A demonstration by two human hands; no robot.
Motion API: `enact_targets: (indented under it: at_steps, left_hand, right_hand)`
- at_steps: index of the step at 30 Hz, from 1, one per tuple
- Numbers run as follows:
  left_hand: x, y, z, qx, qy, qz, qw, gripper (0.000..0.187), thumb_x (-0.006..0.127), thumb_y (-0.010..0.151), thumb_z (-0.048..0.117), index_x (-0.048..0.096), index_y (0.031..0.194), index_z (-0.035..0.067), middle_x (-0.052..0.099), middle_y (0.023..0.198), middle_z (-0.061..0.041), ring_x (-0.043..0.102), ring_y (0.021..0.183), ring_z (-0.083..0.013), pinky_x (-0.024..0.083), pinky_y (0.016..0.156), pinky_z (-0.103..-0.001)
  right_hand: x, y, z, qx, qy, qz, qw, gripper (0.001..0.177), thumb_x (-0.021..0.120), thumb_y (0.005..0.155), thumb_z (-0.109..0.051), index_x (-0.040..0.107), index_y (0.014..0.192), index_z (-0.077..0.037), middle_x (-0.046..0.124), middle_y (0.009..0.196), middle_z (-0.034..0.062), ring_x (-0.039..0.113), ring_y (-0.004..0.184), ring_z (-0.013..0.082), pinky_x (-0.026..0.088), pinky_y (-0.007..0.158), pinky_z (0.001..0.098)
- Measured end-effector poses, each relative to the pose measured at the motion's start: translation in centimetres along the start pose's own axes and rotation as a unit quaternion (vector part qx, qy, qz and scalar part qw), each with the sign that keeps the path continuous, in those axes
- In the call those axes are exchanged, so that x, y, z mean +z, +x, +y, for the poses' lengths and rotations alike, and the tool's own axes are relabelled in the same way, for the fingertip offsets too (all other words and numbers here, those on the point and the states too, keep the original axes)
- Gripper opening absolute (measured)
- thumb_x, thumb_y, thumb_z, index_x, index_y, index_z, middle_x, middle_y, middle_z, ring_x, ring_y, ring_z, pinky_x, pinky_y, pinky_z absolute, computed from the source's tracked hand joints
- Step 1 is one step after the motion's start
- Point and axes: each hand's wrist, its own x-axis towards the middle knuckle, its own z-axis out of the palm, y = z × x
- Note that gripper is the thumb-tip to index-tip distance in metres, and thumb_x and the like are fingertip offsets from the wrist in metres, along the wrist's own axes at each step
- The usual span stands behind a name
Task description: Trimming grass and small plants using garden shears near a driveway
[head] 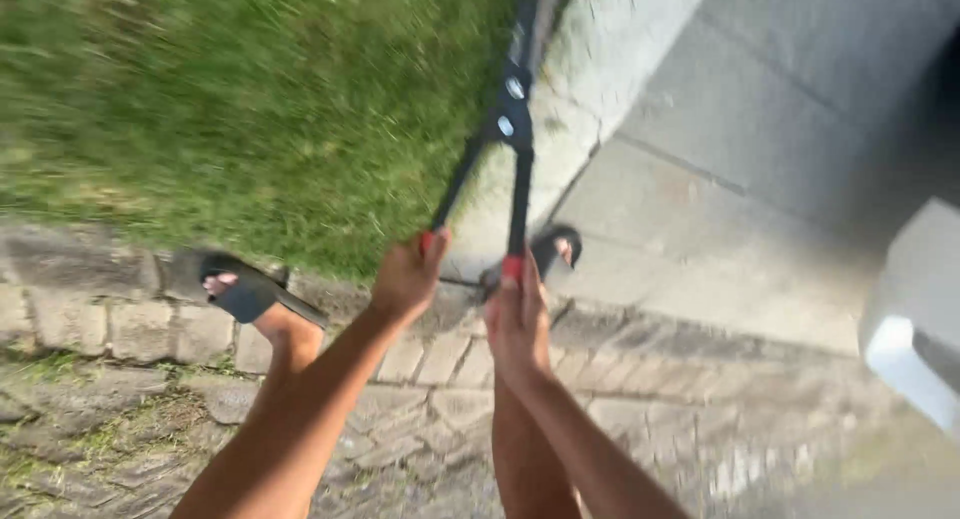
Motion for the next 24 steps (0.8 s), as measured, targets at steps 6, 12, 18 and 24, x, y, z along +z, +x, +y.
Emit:
enact_targets:
  at_steps: [6,12,18,24]
  left_hand:
    - [-6.7,1.1,0.6,0.039,0.107,0.008,0.993,0.076,0.034,0.098,0.075,0.063,0.08,0.008,0.069,0.07,-0.026,0.073,0.078,-0.0447,0.056,0.07,-0.055]
    - [-8.3,5.6,2.8,0.066,0.121,0.044,0.989,0.071,0.038,0.103,0.07,0.064,0.078,0.008,0.07,0.073,-0.024,0.073,0.078,-0.0447,0.056,0.072,-0.054]
    - [-1.9,5.4,2.9,0.033,0.003,0.067,0.997,0.075,0.037,0.1,0.073,0.066,0.081,0.007,0.069,0.071,-0.021,0.073,0.078,-0.043,0.055,0.071,-0.054]
    - [-3.2,-0.2,2.3,0.047,0.005,0.044,0.998,0.068,0.039,0.102,0.067,0.063,0.085,0.006,0.069,0.071,-0.023,0.072,0.08,-0.0456,0.052,0.07,-0.057]
  right_hand:
    - [-3.0,-0.3,-3.3,0.007,-0.012,-0.012,1.0,0.05,0.035,0.103,-0.035,0.046,0.144,-0.007,0.051,0.058,0.004,0.047,0.037,0.0124,0.036,0.029,0.0237]
    - [-1.8,4.9,-2.7,0.021,-0.112,0.035,0.993,0.057,0.043,0.099,-0.042,0.046,0.149,-0.014,0.068,0.098,0.0224,0.071,0.083,0.0306,0.056,0.059,0.0445]
    - [2.8,3.4,-6.1,0.044,-0.058,0.046,0.996,0.056,0.03,0.105,-0.036,0.028,0.158,-0.017,0.062,0.089,0.0137,0.057,0.061,0.0161,0.05,0.052,0.0299]
    - [0.1,-0.3,-3.6,0.025,0.087,0.015,0.996,0.056,0.04,0.107,-0.032,0.03,0.156,-0.007,0.053,0.082,0.0043,0.052,0.062,0.0088,0.039,0.05,0.0215]
